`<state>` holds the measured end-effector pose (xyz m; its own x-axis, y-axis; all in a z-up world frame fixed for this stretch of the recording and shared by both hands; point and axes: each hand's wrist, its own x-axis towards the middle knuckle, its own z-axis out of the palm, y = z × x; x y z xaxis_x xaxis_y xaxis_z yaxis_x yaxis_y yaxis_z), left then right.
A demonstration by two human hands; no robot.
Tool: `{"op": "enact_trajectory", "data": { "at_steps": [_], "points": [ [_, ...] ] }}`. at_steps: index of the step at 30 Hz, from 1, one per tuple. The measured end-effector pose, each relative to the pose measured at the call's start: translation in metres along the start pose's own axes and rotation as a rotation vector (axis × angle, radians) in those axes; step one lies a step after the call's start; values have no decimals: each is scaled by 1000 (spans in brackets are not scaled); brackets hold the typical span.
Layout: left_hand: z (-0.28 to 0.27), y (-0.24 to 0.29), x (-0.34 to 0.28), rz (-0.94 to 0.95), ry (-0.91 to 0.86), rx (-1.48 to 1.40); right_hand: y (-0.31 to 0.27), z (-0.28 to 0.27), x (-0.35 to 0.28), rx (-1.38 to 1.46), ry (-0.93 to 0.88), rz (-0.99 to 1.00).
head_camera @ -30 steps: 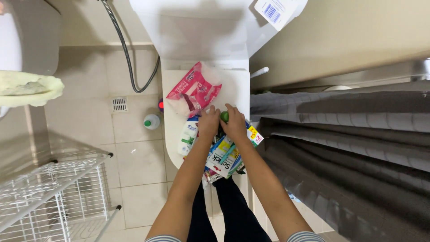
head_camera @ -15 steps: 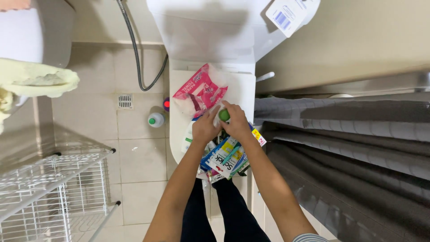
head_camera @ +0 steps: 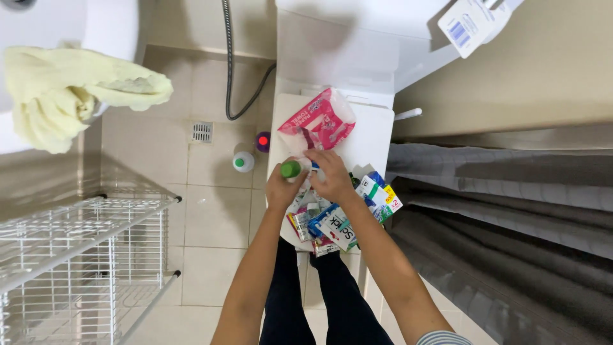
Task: The person organizes various bathroom supplies from the floor and a toilet tank onto a white wire cart. They place bottles of shampoo, conditioner, and body wash on the top shelf, followed by smaller bottles, toothpaste boxes, and toothbrushes on the lower shelves.
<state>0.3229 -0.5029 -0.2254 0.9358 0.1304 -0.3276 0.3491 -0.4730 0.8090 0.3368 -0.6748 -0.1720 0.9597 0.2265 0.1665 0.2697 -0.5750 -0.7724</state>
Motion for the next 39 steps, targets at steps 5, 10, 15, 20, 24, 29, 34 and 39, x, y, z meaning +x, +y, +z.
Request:
{"op": "enact_trajectory", "data": {
  "at_steps": [5,10,15,20,24,29,34,39],
  "points": [
    [-27,-35,6,-2,151,-11,15,39,-15,-466,-341,13],
    [-46,-59,5,43,252,-200,37,95,-33,-784,-484,-298],
    [-61,-66,-4,133,336,-57,48,116,-28,-983,-730,-204],
    [-75,-69,-15,103,343,148,62,117,-35,-909,-621,-253],
    [-77,-81,-30,88,425,194,17,92,-16,-705,-603,-126],
    [-98,-79,-59,37,485,241,-16,62,-8,-447,-234,-124],
    [-135,-57,-107,16,541,228,-72,26,-1,27,-67,78],
    [-199,-11,-178,-96,541,325,-101,27,-16,688,2,95]
  ]
}}
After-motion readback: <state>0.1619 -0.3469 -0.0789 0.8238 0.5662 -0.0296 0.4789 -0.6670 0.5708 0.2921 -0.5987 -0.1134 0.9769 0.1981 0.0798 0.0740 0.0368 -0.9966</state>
